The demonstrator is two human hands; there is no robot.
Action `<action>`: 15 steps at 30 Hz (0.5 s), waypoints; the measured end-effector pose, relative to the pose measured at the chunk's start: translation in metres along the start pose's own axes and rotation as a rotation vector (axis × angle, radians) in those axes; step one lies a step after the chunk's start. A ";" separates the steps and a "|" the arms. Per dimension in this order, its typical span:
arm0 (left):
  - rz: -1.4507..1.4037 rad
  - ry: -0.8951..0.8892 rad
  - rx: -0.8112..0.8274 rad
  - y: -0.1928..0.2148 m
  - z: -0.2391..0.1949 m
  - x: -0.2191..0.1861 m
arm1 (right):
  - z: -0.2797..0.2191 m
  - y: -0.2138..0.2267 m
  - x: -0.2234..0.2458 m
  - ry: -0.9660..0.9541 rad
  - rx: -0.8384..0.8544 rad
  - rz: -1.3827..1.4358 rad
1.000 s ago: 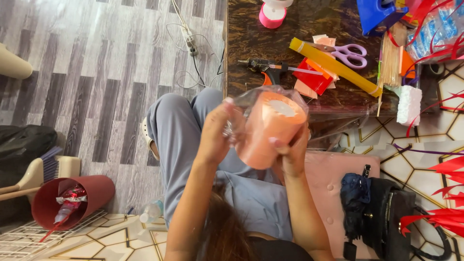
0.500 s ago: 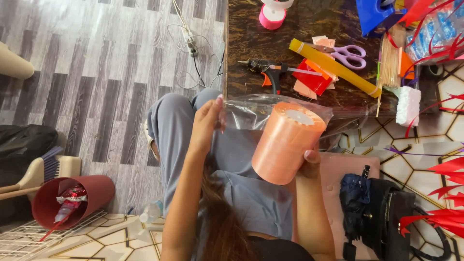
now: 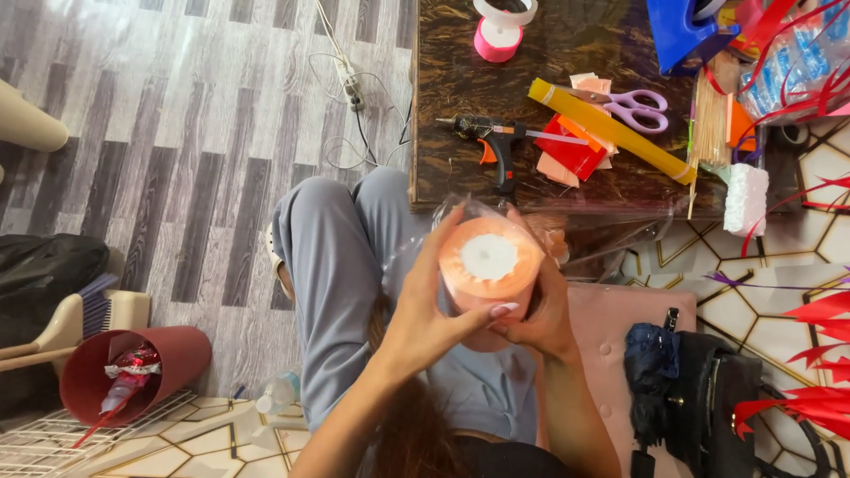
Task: Cutting ribbon strips and using a glue gun to assemble them into decorative pieces.
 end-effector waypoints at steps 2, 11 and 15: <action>-0.041 0.032 -0.006 0.002 -0.006 0.016 | -0.004 -0.003 -0.001 -0.013 0.020 0.017; -0.323 0.093 -0.229 0.036 -0.017 0.061 | -0.018 -0.020 -0.025 -0.202 0.004 0.007; -0.305 0.086 -0.327 0.058 -0.025 0.069 | -0.030 -0.009 -0.033 -0.255 -0.020 0.021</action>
Point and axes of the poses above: each hand's wrist, its own z-axis towards the middle knuckle, its own y-axis out of the back of the hand, x = y × z, the point moved 10 cm from there along z, towards the middle knuckle, and after that the axes turned 8 degrees about x, right-handed, at the moved point
